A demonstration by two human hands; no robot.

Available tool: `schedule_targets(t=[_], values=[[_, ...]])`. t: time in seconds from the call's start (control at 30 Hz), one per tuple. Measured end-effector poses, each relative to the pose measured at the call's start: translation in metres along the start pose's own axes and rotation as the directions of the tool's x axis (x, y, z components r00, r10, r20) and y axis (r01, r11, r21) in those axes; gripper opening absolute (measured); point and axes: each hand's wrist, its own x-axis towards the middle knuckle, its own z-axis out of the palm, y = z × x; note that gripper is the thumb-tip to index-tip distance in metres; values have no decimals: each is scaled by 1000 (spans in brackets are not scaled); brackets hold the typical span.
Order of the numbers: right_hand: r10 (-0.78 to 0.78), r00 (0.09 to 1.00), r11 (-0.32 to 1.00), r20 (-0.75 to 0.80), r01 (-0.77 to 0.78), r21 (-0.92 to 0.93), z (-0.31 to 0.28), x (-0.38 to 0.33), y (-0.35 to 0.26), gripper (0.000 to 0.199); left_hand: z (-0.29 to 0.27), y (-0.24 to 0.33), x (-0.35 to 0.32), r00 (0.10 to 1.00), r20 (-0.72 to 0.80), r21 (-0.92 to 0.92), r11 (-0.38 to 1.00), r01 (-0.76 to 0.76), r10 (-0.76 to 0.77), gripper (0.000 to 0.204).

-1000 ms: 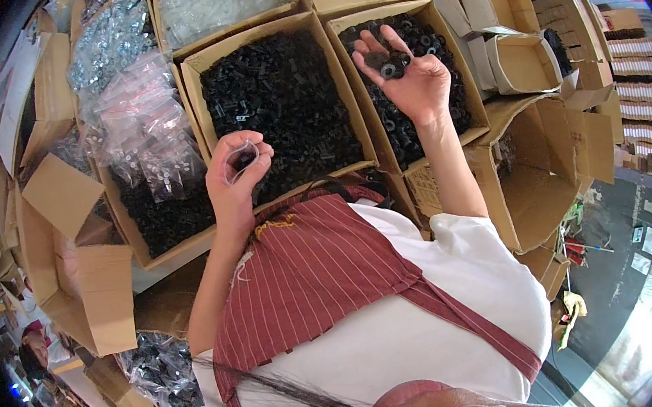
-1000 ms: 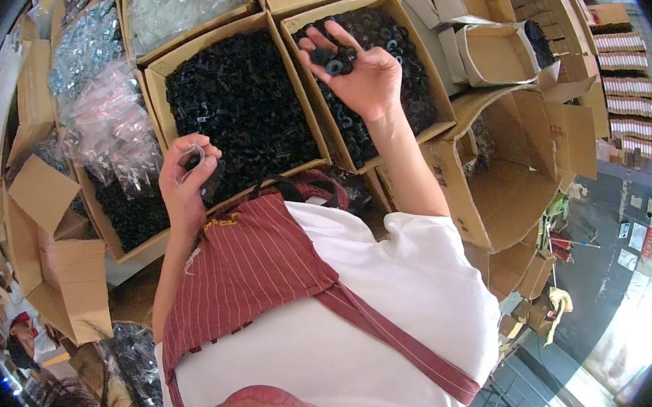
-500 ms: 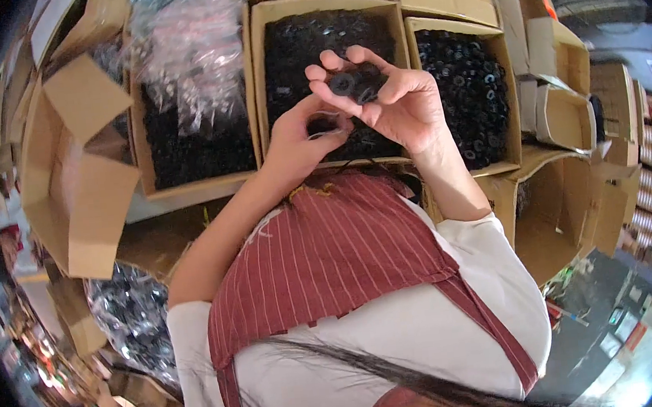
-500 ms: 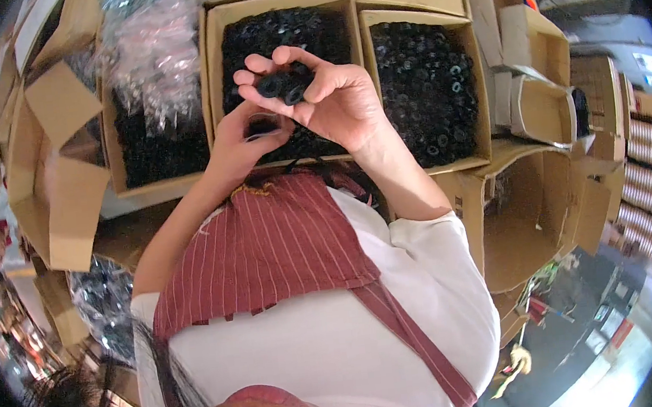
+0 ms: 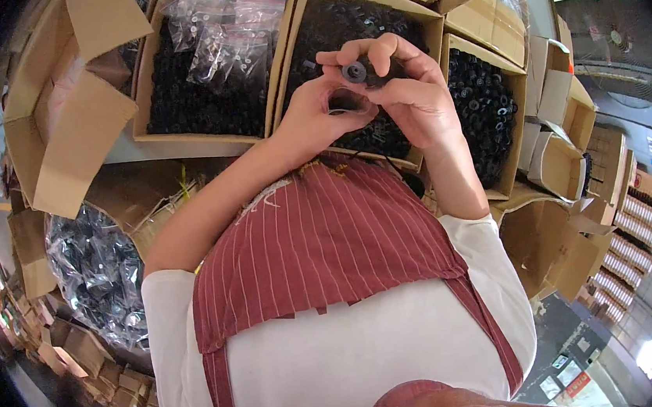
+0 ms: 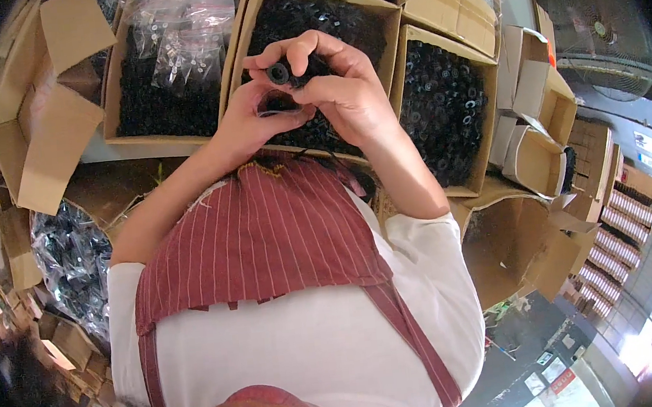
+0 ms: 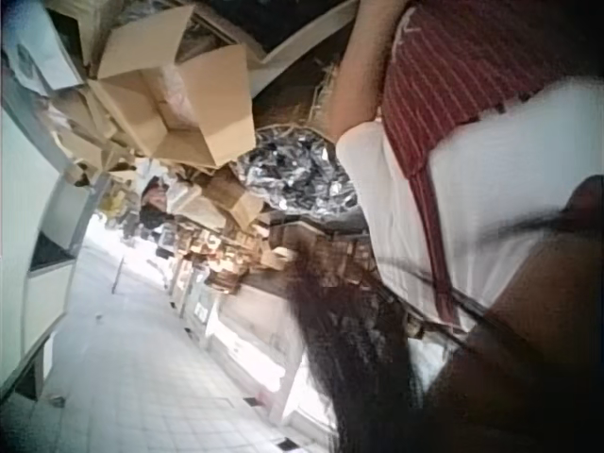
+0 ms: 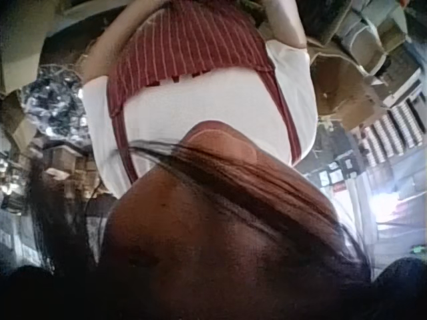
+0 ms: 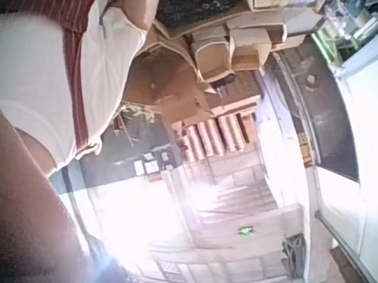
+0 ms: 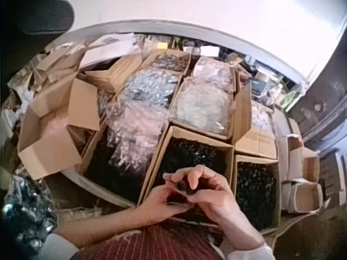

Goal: Sorting and bagging small black plastic or rubber components from large boxes.

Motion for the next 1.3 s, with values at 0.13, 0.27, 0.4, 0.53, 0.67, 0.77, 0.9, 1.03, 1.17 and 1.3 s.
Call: schedule_targets(t=[0.13,0.27,0.4,0.53,0.67,0.77,0.9,1.03,1.17,1.3], values=[[9,1000,998,7,-8,-65,2,0,-3,18,-2,0,0,1000,-13,30,999,15,-15,28],[32,999,983,-35,-38,-181,5,-3,-8,17,-3,-1,1,998,-58,-55,998,27,-30,30],[36,999,987,-2,-36,-158,4,-3,-8,18,-5,-2,2,999,-8,30,999,39,-39,34],[59,998,994,5,-59,-96,4,-4,-8,19,-2,1,0,997,-33,-9,997,74,-74,35],[47,999,999,24,-47,-28,1,-5,-7,21,-1,0,0,999,-23,12,999,45,-45,39],[71,998,996,-4,-70,54,4,-5,-7,21,3,-1,1,999,-48,-20,1000,-6,5,33],[60,998,994,-1,-59,94,-1,-4,-3,21,4,2,0,997,-79,-18,1000,-14,13,25],[36,999,997,11,-37,71,-1,-5,-2,20,4,3,1,997,-79,-19,1000,-8,6,27],[-15,998,999,54,12,46,-1,-5,-2,22,3,4,0,998,-57,-47,999,-9,7,32],[-2,998,997,59,-3,81,6,-4,-6,24,2,4,0,998,-62,-49,998,-24,20,36]])
